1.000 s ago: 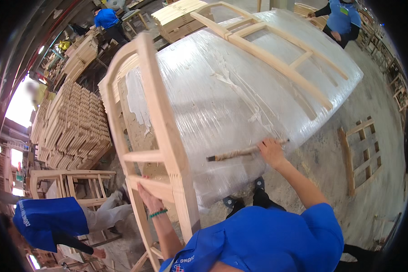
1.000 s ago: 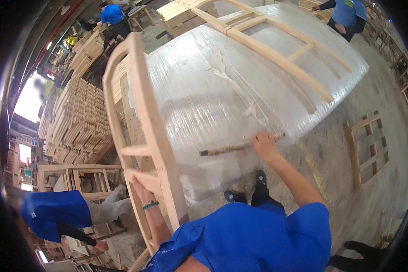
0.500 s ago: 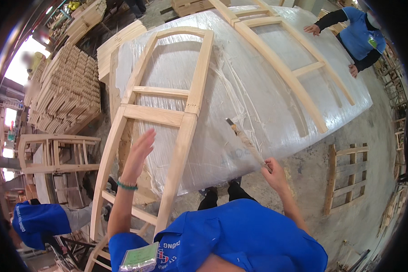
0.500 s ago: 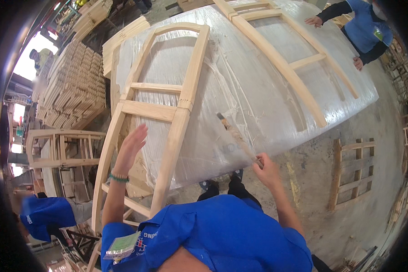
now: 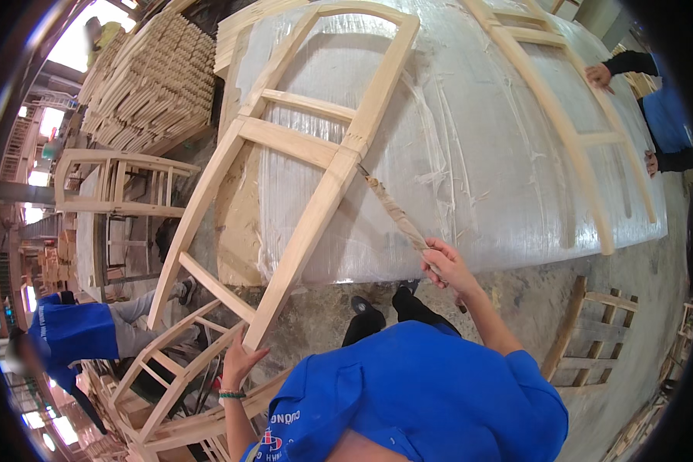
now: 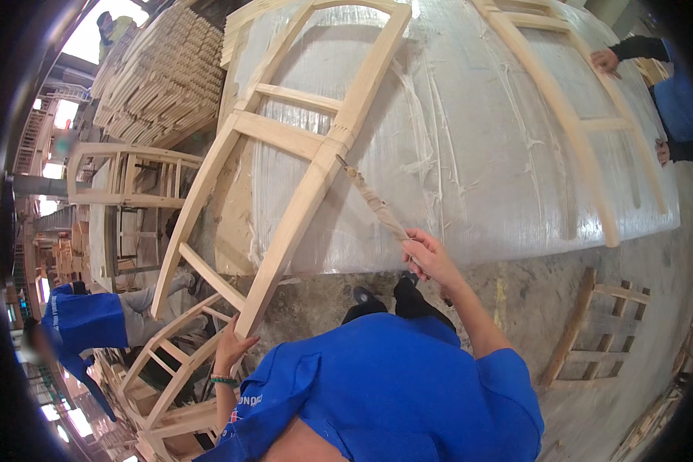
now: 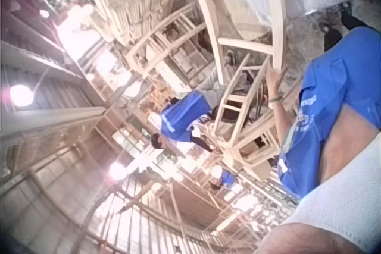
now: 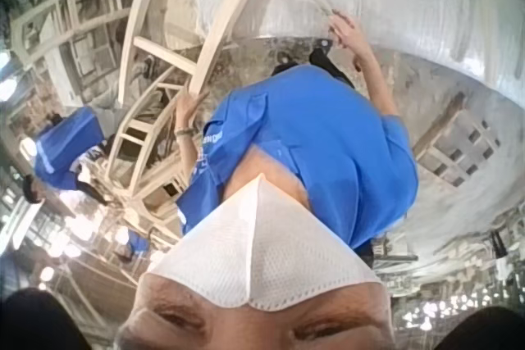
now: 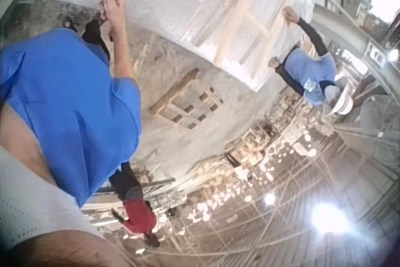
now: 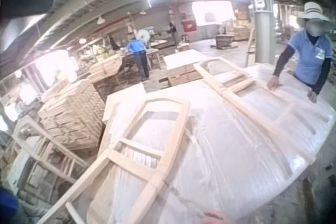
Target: The person sands wooden chair frames with a sanding block in a workshop. They repeatedly pick up frames, sand various edges and surfaces, and place the frames back into a stack.
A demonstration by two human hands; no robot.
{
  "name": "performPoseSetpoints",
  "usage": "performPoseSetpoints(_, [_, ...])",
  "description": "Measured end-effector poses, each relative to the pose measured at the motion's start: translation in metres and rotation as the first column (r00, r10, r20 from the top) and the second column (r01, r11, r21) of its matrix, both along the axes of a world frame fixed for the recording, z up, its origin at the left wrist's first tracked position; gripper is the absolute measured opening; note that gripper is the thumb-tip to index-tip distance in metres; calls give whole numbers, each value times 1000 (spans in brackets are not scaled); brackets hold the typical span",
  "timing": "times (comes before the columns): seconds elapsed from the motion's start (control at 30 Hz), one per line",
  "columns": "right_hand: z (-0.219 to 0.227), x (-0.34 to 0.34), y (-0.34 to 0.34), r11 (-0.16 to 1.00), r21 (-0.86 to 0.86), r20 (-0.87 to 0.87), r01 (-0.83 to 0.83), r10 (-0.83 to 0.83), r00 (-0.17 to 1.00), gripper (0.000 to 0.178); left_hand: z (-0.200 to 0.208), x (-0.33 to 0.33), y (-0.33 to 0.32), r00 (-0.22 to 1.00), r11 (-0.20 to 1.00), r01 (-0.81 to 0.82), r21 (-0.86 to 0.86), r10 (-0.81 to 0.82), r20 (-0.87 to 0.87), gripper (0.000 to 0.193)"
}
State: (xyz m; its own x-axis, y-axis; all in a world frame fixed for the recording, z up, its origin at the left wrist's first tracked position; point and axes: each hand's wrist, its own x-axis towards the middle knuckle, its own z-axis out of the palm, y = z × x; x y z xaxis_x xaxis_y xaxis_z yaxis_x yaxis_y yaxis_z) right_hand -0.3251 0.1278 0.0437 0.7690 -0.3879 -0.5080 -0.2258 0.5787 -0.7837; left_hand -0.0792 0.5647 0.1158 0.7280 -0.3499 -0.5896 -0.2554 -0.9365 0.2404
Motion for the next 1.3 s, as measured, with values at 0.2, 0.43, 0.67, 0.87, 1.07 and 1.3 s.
performPoseSetpoints(0.2, [11,-13,31,1000,-24,-43,2,-3,999,32,-51,-5,28,999,977,29,-212,-32,-11,57])
performPoseSetpoints(0.43, [60,-30,89,969,-37,51,244,-242,969,44,14,-48,-70,953,920,278,-277,-301,-40,62])
performPoseSetpoints(0.67, [117,-21,134,931,118,261,344,-363,894,38,-18,-92,-144,942,818,201,-538,-313,-124,62])
performPoseSetpoints(0.87, [112,-67,152,944,56,171,324,-329,929,41,-101,-159,-192,949,630,-173,-757,-97,-299,64])
performPoseSetpoints(1.07, [85,-85,145,951,-40,133,307,-299,945,52,-107,-183,-216,930,576,-307,-757,11,-368,62])
performPoseSetpoints(1.3, [54,-63,113,962,-142,110,234,-220,969,54,-111,-142,-245,737,554,-604,-572,117,-665,62])
